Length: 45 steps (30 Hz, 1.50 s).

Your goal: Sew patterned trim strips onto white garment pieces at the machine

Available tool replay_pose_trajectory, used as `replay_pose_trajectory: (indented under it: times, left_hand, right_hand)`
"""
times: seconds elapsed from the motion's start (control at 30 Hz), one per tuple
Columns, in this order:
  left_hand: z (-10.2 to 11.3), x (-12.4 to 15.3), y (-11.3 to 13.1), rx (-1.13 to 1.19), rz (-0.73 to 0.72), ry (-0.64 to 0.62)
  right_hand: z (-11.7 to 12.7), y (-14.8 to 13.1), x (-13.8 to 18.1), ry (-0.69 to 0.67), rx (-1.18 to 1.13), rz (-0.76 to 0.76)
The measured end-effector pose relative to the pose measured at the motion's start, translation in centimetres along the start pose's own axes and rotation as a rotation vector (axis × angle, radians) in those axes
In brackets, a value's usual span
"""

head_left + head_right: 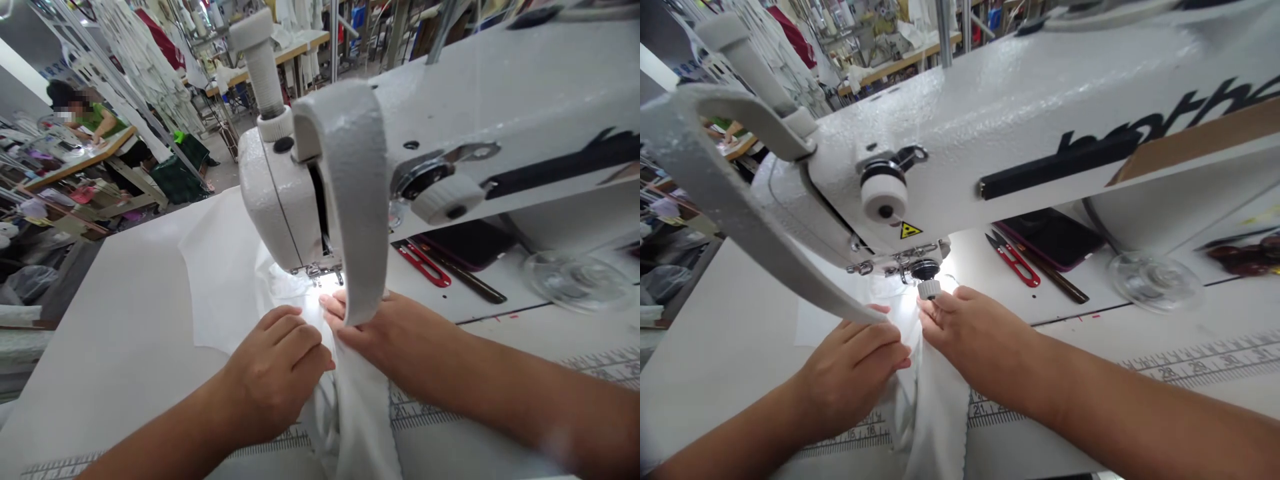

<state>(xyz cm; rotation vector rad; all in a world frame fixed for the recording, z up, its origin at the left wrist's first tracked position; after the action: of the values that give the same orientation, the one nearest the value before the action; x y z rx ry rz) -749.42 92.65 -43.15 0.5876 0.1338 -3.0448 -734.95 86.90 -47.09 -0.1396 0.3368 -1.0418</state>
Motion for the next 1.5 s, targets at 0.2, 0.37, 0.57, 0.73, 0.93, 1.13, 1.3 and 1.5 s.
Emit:
replay_pose_trajectory:
  times: [0.2, 0.37, 0.57, 0.73, 0.93, 1.13, 1.3, 1.5]
  left_hand:
    - [-1.2, -1.7, -1.8, -0.042, 0.053, 0.038]
    - [-3.3, -0.9, -2.5, -0.097, 0.047, 0.077]
    - [-3.5, -0.3, -2.2, -0.085, 0.066, 0.106]
    - [-3.6, -0.4, -2.3, -0.097, 0.062, 0.142]
    - [-4.0, -0.3, -2.8, -0.110, 0.030, 0.162]
    - [-4.0, -0.5, -2.9, -0.100, 0.071, 0.124]
    - [-3.9, -0.6, -2.8, -0.125, 0.089, 0.096]
    - [-4.0, -0.7, -2.9, -0.135, 0.094, 0.110]
  right_hand:
    - [-0.3, -0.6, 0.0, 0.029, 0.112, 0.077]
    - [0.0, -0.3, -0.1, 0.018, 0.057, 0.055]
    - [-0.1, 0.1, 0.0, 0.001, -0.079, 0.014]
    - [0.0, 0.6, 0.0, -0.063, -0.109, 0.016]
    - [0.8, 0.7, -0.5, -0.195, 0.009, -0.014]
    - [0.8, -0.3, 0.1, -0.070, 0.042, 0.072]
    - [0.9, -1.0, 0.6, 0.031, 0.025, 0.084]
    - [0.6, -0.7, 0.5, -0.021, -0.050, 0.042]
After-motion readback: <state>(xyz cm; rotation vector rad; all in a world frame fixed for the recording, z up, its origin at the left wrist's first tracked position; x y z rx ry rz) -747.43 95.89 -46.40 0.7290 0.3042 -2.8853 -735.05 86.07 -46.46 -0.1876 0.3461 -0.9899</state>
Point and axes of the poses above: each hand's wrist, its own x-axis away from the middle knuckle, its own z-axis out of the back of the hand, y = z × x, the point moved 4 cm from there along -x, towards the middle knuckle, and after that the axes turned 13 degrees about -x, right-handed, at the moved point
